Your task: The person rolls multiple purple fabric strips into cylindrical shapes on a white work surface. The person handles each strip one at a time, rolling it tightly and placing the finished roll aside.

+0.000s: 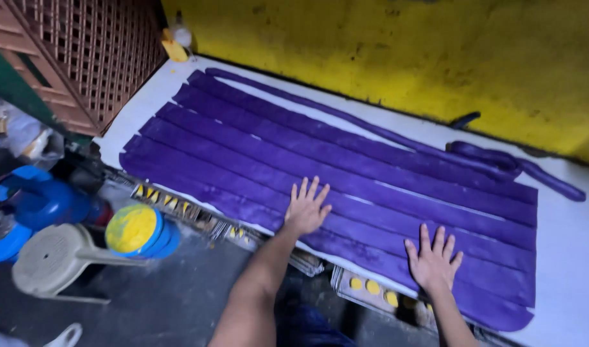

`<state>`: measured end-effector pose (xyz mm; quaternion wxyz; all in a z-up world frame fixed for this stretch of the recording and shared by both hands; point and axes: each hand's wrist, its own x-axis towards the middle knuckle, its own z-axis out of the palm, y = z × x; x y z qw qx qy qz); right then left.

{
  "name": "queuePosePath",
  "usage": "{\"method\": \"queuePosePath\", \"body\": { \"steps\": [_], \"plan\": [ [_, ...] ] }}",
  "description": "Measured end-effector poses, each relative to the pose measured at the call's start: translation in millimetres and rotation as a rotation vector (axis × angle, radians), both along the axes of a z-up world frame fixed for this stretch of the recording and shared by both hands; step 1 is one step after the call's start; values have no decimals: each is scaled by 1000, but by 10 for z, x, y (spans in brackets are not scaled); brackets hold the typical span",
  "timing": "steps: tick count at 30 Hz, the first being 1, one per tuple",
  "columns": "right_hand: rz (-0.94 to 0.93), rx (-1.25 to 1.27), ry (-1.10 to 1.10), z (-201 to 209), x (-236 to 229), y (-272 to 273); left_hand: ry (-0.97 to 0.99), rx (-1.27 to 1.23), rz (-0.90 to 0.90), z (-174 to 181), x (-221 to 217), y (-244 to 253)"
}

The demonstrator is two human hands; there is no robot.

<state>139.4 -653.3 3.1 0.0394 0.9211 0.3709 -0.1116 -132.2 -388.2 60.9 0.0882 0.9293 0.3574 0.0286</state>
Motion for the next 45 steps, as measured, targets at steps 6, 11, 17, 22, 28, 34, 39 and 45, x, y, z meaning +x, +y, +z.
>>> {"method": "queuePosePath", "body": {
  "steps": [6, 11, 17, 22, 28, 34, 39, 45],
  "plan": [
    [-33, -2, 49, 436, -238, 43, 81, 100, -5, -69, 47, 17],
    [-32, -7, 48, 631, -338, 27, -52, 67, -13, 55, -6, -59],
    [-43, 20, 25, 391, -208, 84, -251, 78, 23, -23, -23, 61],
    [-79, 139, -36, 470, 307, 307, -502, 6, 150, -90, 218, 319],
    [375, 620, -149, 674, 1014, 2163, -701, 216, 11, -59, 1356, 1779],
    [212, 178, -43, 268, 1510, 3147, -324, 39, -98, -492, 2098, 2756],
    [160, 264, 244, 851, 1749, 3036, -374, 36, -51, -779, 2242, 2921],
    [292, 154, 24, 540, 1763, 3050, -280, 91, 50, -839, 2799, 2689]
  ]
}}
